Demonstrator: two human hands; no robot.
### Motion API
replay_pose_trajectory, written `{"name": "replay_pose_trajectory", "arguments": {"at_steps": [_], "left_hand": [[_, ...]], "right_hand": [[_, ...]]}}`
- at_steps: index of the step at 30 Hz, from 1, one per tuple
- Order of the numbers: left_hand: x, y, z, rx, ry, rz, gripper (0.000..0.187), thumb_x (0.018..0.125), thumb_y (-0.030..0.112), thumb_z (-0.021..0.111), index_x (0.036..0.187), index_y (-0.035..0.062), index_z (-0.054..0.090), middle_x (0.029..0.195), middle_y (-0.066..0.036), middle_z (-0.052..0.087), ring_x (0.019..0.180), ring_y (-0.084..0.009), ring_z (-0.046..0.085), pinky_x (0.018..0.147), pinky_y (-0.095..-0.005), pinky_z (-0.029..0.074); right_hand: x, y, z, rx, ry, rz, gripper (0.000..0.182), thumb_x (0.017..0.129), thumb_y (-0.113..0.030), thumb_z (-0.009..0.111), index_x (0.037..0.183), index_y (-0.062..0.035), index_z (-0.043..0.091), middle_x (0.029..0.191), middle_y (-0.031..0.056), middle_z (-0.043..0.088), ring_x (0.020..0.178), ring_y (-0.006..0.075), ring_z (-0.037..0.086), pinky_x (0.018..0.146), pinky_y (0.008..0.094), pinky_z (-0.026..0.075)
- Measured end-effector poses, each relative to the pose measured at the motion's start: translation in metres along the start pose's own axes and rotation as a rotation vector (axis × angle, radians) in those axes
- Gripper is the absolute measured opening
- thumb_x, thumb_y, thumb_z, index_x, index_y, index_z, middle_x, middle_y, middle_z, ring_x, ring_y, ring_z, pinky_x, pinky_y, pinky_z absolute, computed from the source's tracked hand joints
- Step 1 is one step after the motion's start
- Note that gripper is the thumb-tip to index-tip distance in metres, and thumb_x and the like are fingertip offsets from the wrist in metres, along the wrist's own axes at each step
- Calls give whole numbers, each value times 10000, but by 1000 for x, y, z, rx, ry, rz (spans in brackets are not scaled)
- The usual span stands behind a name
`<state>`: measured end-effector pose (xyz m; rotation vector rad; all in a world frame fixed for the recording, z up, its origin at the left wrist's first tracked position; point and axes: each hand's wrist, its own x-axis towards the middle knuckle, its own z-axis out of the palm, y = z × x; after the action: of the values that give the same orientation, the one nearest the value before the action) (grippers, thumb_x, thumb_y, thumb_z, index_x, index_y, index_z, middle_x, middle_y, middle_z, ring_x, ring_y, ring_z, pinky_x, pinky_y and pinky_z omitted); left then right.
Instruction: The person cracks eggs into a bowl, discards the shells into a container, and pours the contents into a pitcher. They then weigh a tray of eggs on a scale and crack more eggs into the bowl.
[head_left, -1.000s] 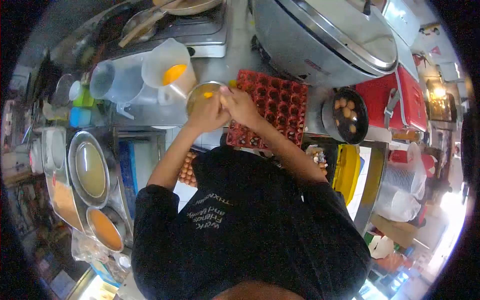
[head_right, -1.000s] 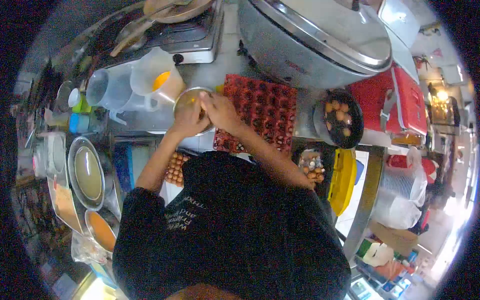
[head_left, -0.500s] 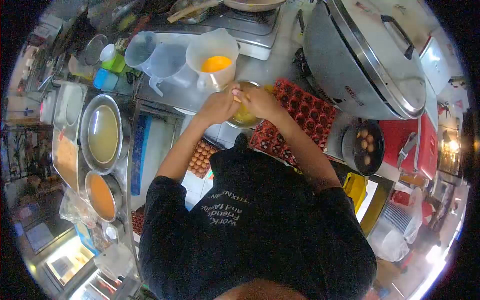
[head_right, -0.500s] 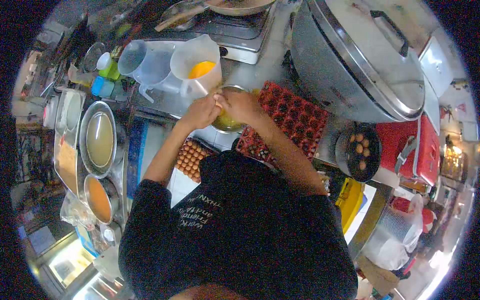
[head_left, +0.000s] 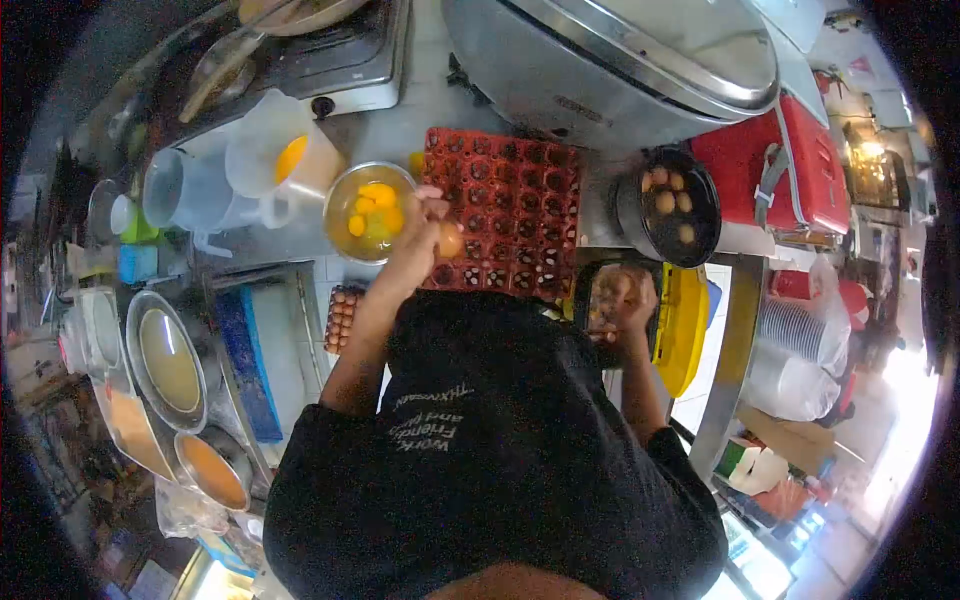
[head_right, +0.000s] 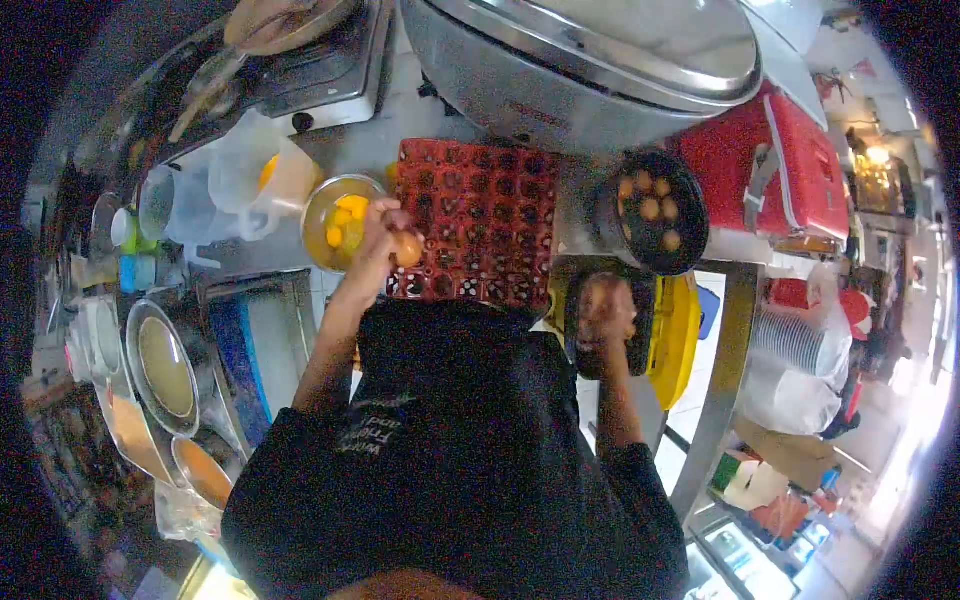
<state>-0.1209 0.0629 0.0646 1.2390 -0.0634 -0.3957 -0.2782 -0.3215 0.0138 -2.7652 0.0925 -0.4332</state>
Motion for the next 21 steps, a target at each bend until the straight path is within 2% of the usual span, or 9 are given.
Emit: {"name": "replay_pose_trajectory", "arguments": {"at_steps": [1, 3, 8, 10, 12, 15, 17, 19, 21], "left_hand": [[-2, -11, 5, 2, -21, -41, 462, 873, 158, 507, 1291, 133, 313, 1087, -69, 380, 965, -197, 535, 864, -328, 481], [-7, -17, 27, -69, -52, -146, 462, 879, 171, 586, 1269, 147, 339, 1090, -59, 369, 1013, -211, 564, 863, -325, 483], [-5, -47, 94, 163, -114, -199, 484, 873, 81, 635, 1271, 151, 367, 1093, -72, 434, 1069, -171, 488, 877, -338, 455], [3, -44, 132, 192, -147, -314, 488, 857, 97, 648, 1263, 131, 381, 1126, -88, 461, 1106, -179, 458, 916, -343, 432], [9, -54, 161, 196, -162, -191, 496, 836, 112, 661, 1251, 101, 390, 1172, -98, 466, 1143, -199, 442, 965, -346, 395], [16, -46, 174, 228, -115, -141, 520, 814, 146, 671, 1242, 64, 388, 1201, -100, 469, 1187, -223, 424, 1024, -346, 339], [22, -46, 167, 292, -56, -136, 464, 848, 159, 632, 1238, 56, 402, 1221, -102, 477, 1196, -231, 445, 1021, -342, 359], [21, -44, 139, 270, -30, -51, 423, 858, 165, 642, 1208, 39, 441, 1158, -109, 515, 1111, -206, 515, 953, -356, 426], [17, -36, 102, 271, -27, 14, 360, 871, 150, 639, 1169, 29, 478, 1114, -100, 551, 1043, -183, 563, 907, -346, 465]], "right_hand": [[-26, 23, -4, -42, -98, 139, 349, 914, -280, 594, 1128, -5, 591, 1039, 198, 630, 894, 382, 617, 771, 438, 515], [-72, 46, -20, -421, -87, 20, 400, 908, -265, 617, 1199, 3, 554, 1087, 190, 617, 934, 343, 622, 795, 404, 514], [-42, -1, -26, 785, -24, 447, 577, 856, -145, 692, 1346, 15, 432, 1211, 177, 557, 999, 242, 618, 816, 322, 504], [16, -61, -49, 670, -205, 208, 600, 847, -116, 697, 1356, 9, 405, 1236, 176, 552, 1050, 252, 601, 872, 338, 490], [46, -93, -31, 724, -303, 76, 587, 851, -133, 691, 1344, 3, 403, 1244, 190, 555, 1118, 273, 580, 922, 374, 484], [65, -97, -19, 844, -422, 273, 571, 867, -194, 663, 1341, -7, 405, 1255, 229, 533, 1143, 312, 564, 908, 416, 486], [72, -73, 3, 613, -260, 233, 535, 894, -240, 613, 1338, -18, 411, 1251, 252, 523, 1140, 355, 557, 899, 441, 489], [45, -7, 69, 81, 107, -42, 486, 930, -286, 543, 1328, -32, 425, 1242, 271, 515, 1126, 399, 552, 887, 453, 495], [17, 47, 121, -208, -113, -58, 447, 932, -248, 532, 1314, -37, 436, 1218, 268, 518, 1087, 435, 555, 872, 466, 501]]}}
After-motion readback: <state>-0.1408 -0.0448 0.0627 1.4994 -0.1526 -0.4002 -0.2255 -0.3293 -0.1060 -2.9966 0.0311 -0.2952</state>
